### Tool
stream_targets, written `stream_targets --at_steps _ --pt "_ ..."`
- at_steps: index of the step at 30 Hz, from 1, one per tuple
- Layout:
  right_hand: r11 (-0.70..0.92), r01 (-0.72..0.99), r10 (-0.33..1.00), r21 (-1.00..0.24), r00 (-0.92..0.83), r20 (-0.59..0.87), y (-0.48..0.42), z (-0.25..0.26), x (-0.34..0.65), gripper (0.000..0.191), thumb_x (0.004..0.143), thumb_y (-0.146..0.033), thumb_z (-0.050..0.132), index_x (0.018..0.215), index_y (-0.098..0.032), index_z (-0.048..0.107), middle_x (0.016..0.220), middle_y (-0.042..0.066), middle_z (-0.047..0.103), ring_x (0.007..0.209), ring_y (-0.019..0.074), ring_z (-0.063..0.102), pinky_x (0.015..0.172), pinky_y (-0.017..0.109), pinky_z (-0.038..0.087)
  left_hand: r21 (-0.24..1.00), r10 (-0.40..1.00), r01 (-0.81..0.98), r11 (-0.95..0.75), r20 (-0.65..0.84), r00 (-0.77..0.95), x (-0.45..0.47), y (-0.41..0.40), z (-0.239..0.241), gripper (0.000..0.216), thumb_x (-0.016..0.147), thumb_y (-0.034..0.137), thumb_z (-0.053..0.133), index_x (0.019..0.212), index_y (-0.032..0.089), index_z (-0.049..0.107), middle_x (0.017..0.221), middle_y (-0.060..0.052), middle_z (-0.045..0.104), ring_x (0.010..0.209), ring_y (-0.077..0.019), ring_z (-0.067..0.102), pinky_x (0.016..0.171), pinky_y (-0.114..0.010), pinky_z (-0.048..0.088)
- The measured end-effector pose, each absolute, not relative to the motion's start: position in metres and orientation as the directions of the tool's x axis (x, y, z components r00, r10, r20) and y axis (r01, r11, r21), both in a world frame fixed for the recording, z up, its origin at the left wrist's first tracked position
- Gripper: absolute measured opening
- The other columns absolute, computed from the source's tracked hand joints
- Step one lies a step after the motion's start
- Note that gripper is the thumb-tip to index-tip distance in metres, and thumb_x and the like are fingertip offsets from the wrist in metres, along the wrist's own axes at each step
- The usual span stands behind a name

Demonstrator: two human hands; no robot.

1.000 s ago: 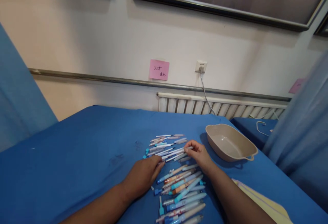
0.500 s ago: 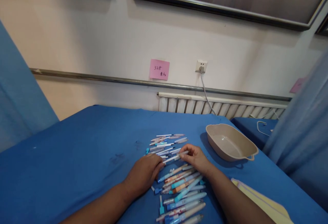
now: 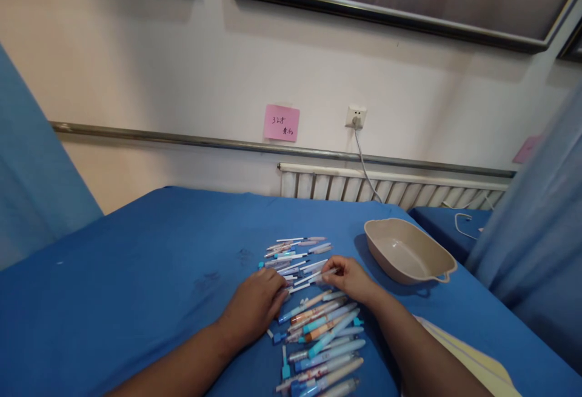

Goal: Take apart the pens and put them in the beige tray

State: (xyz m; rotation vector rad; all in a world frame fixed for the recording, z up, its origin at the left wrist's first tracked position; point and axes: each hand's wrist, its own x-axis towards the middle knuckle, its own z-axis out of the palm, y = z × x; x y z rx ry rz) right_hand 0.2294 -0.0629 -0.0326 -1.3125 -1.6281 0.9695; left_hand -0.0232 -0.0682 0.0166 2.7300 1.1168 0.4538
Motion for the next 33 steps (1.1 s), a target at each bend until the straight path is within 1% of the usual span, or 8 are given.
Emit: stream_targets --at_steps 3,8,12,18,23,26,30,33 --pt "0.222 0.478 0.972 -0.85 -0.178 0.154 -0.067 -0.028 0.226 0.008 0.068 -0.02 0.064 0.076 -0.017 0.063 0.074 -0.001 0.059 0.064 0.0111 0.051 0.059 0.021 0.039 0.26 0.668 0.617 -0.743 0.219 0.711 -0.022 -0.071 0.016 0.019 0.091 0.029 0.039 0.094 0.02 0.056 0.091 -0.005 0.057 0.087 -0.0196 0.05 0.077 -0.031 0.038" --pt "0.347 0.657 0.938 -0.67 -0.234 0.256 -0.077 -0.015 0.222 0.019 0.067 -0.013 0.064 0.085 -0.02 0.064 0.086 0.001 0.06 0.08 0.0152 0.053 0.073 0.026 0.04 0.298 0.603 0.538 -0.789 0.207 0.77 -0.019 -0.078 0.021 0.013 0.086 0.031 0.05 0.086 0.021 0.058 0.097 -0.004 0.056 0.091 -0.02 0.048 0.081 -0.032 0.037" --pt "0.439 0.67 0.898 -0.598 -0.347 0.271 -0.084 -0.009 0.213 0.02 0.068 -0.012 0.063 0.085 -0.022 0.064 0.085 0.001 0.062 0.083 0.0161 0.054 0.074 0.026 0.039 0.31 0.61 0.549 -0.777 0.154 0.777 -0.018 -0.082 0.026 0.011 0.083 0.03 0.054 0.084 0.021 0.059 0.098 -0.003 0.056 0.092 -0.0205 0.049 0.082 -0.033 0.037" --pt "0.479 0.669 0.877 -0.569 -0.402 0.265 -0.087 -0.008 0.204 0.018 0.068 -0.017 0.066 0.086 -0.022 0.065 0.084 0.001 0.066 0.083 0.0171 0.056 0.074 0.026 0.039 0.207 0.62 0.587 -0.782 0.172 0.765 -0.017 -0.083 0.02 0.009 0.083 0.019 0.05 0.087 0.02 0.057 0.098 -0.005 0.056 0.091 -0.0217 0.049 0.082 -0.035 0.037" --pt "0.488 0.646 0.871 -0.587 -0.403 0.28 -0.087 -0.005 0.203 0.015 0.077 -0.026 0.061 0.09 -0.022 0.066 0.083 0.002 0.067 0.081 0.0174 0.056 0.075 0.027 0.039 0.188 0.635 0.606 -0.773 0.247 0.732 -0.018 -0.076 0.013 0.015 0.085 0.017 0.046 0.096 0.019 0.056 0.104 -0.006 0.055 0.095 -0.0226 0.049 0.087 -0.039 0.036" --pt "0.478 0.621 0.875 -0.621 -0.398 0.276 -0.085 -0.006 0.204 0.013 0.08 -0.024 0.056 0.088 -0.023 0.067 0.079 0.001 0.066 0.079 0.0168 0.056 0.074 0.027 0.039 0.201 0.645 0.613 -0.764 0.274 0.714 -0.019 -0.072 0.013 0.014 0.086 0.02 0.045 0.097 0.019 0.055 0.103 -0.006 0.056 0.095 -0.0226 0.05 0.086 -0.039 0.038" --pt "0.427 0.544 0.9 -0.723 -0.336 0.279 -0.083 -0.01 0.203 0.014 0.081 -0.024 0.055 0.087 -0.022 0.067 0.08 0.001 0.065 0.079 0.0167 0.055 0.072 0.026 0.04 0.227 0.677 0.639 -0.735 0.297 0.673 -0.019 -0.073 0.017 0.013 0.089 0.023 0.042 0.094 0.019 0.053 0.099 -0.006 0.057 0.092 -0.0221 0.05 0.084 -0.038 0.038" --pt "0.357 0.442 0.925 -0.823 -0.29 0.245 -0.083 -0.012 0.199 0.016 0.082 -0.028 0.052 0.087 -0.02 0.066 0.073 0.0 0.062 0.068 0.0138 0.053 0.063 0.023 0.04 0.257 0.702 0.653 -0.712 0.288 0.652 -0.019 -0.074 0.02 0.014 0.089 0.027 0.044 0.097 0.019 0.052 0.094 -0.005 0.058 0.089 -0.0219 0.051 0.08 -0.036 0.039"
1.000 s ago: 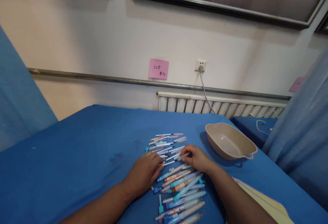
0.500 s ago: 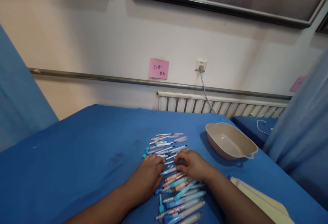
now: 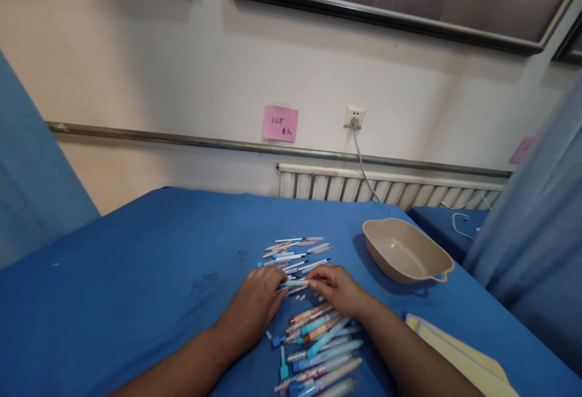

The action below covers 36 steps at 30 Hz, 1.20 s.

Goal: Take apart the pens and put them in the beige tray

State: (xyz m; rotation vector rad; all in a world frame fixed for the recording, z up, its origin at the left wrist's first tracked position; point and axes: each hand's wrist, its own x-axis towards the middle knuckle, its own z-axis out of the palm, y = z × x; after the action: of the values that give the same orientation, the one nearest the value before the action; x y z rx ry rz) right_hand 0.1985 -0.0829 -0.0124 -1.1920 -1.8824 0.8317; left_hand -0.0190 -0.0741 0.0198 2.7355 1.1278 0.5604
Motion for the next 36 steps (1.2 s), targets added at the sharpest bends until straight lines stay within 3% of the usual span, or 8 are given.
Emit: stream_targets --at_steps 5,12,16,18,22,28,33,36 --pt "0.305 0.366 0.932 -0.879 -0.305 0.196 -0.087 -0.014 0.186 0.016 0.083 -0.028 0.051 0.076 -0.019 0.063 0.062 -0.003 0.054 0.058 0.0106 0.046 0.056 0.02 0.037 0.233 0.661 0.619 -0.75 0.285 0.694 -0.021 -0.075 0.019 0.016 0.088 0.032 0.049 0.098 0.021 0.054 0.093 -0.005 0.06 0.088 -0.0221 0.052 0.078 -0.034 0.037" --pt "0.351 0.39 0.923 -0.851 -0.295 0.245 -0.09 -0.009 0.183 0.012 0.08 -0.025 0.055 0.082 -0.019 0.065 0.074 -0.001 0.062 0.069 0.0133 0.055 0.065 0.023 0.041 0.192 0.686 0.659 -0.727 0.195 0.701 -0.019 -0.074 0.017 0.03 0.094 0.035 0.033 0.089 0.02 0.058 0.085 -0.005 0.061 0.08 -0.0203 0.054 0.074 -0.033 0.038" --pt "0.35 0.374 0.924 -0.859 -0.288 0.251 -0.091 -0.008 0.184 0.01 0.078 -0.023 0.058 0.083 -0.019 0.065 0.077 0.0 0.064 0.073 0.0141 0.057 0.068 0.023 0.042 0.271 0.689 0.633 -0.725 0.261 0.676 -0.019 -0.077 0.018 0.026 0.088 0.04 0.046 0.103 0.02 0.053 0.097 -0.006 0.06 0.089 -0.0217 0.054 0.078 -0.033 0.039" --pt "0.34 0.356 0.925 -0.87 -0.293 0.242 -0.091 -0.008 0.184 0.01 0.077 -0.023 0.059 0.083 -0.019 0.066 0.076 -0.001 0.064 0.071 0.0137 0.057 0.067 0.023 0.042 0.279 0.675 0.615 -0.738 0.272 0.686 -0.019 -0.078 0.018 0.024 0.088 0.039 0.047 0.101 0.02 0.052 0.096 -0.005 0.06 0.089 -0.0215 0.054 0.078 -0.032 0.04" --pt "0.333 0.332 0.927 -0.882 -0.287 0.242 -0.09 -0.01 0.184 0.01 0.076 -0.023 0.06 0.083 -0.018 0.066 0.076 -0.001 0.063 0.07 0.0132 0.056 0.065 0.023 0.042 0.238 0.682 0.64 -0.731 0.215 0.699 -0.019 -0.077 0.017 0.029 0.094 0.035 0.032 0.088 0.019 0.056 0.085 -0.005 0.06 0.08 -0.0206 0.055 0.073 -0.033 0.04" --pt "0.344 0.325 0.928 -0.881 -0.262 0.266 -0.089 -0.012 0.185 0.01 0.075 -0.023 0.062 0.082 -0.019 0.066 0.076 -0.001 0.063 0.071 0.0134 0.056 0.066 0.023 0.042 0.297 0.67 0.601 -0.742 0.292 0.683 -0.02 -0.078 0.018 0.025 0.088 0.04 0.046 0.105 0.021 0.051 0.098 -0.006 0.06 0.09 -0.0214 0.054 0.077 -0.032 0.041" --pt "0.347 0.312 0.924 -0.884 -0.272 0.267 -0.089 -0.009 0.186 0.01 0.075 -0.022 0.062 0.083 -0.019 0.067 0.076 0.0 0.063 0.071 0.0132 0.056 0.066 0.023 0.041 0.211 0.678 0.644 -0.735 0.2 0.708 -0.019 -0.077 0.017 0.031 0.095 0.032 0.029 0.087 0.019 0.056 0.085 -0.005 0.062 0.079 -0.02 0.056 0.073 -0.033 0.041" --pt "0.36 0.33 0.924 -0.873 -0.254 0.285 -0.088 -0.008 0.187 0.009 0.074 -0.021 0.062 0.081 -0.018 0.067 0.075 -0.001 0.062 0.07 0.013 0.055 0.064 0.022 0.041 0.219 0.692 0.657 -0.722 0.217 0.688 -0.02 -0.077 0.016 0.026 0.094 0.034 0.033 0.097 0.02 0.055 0.091 -0.005 0.064 0.084 -0.0207 0.057 0.077 -0.034 0.041"
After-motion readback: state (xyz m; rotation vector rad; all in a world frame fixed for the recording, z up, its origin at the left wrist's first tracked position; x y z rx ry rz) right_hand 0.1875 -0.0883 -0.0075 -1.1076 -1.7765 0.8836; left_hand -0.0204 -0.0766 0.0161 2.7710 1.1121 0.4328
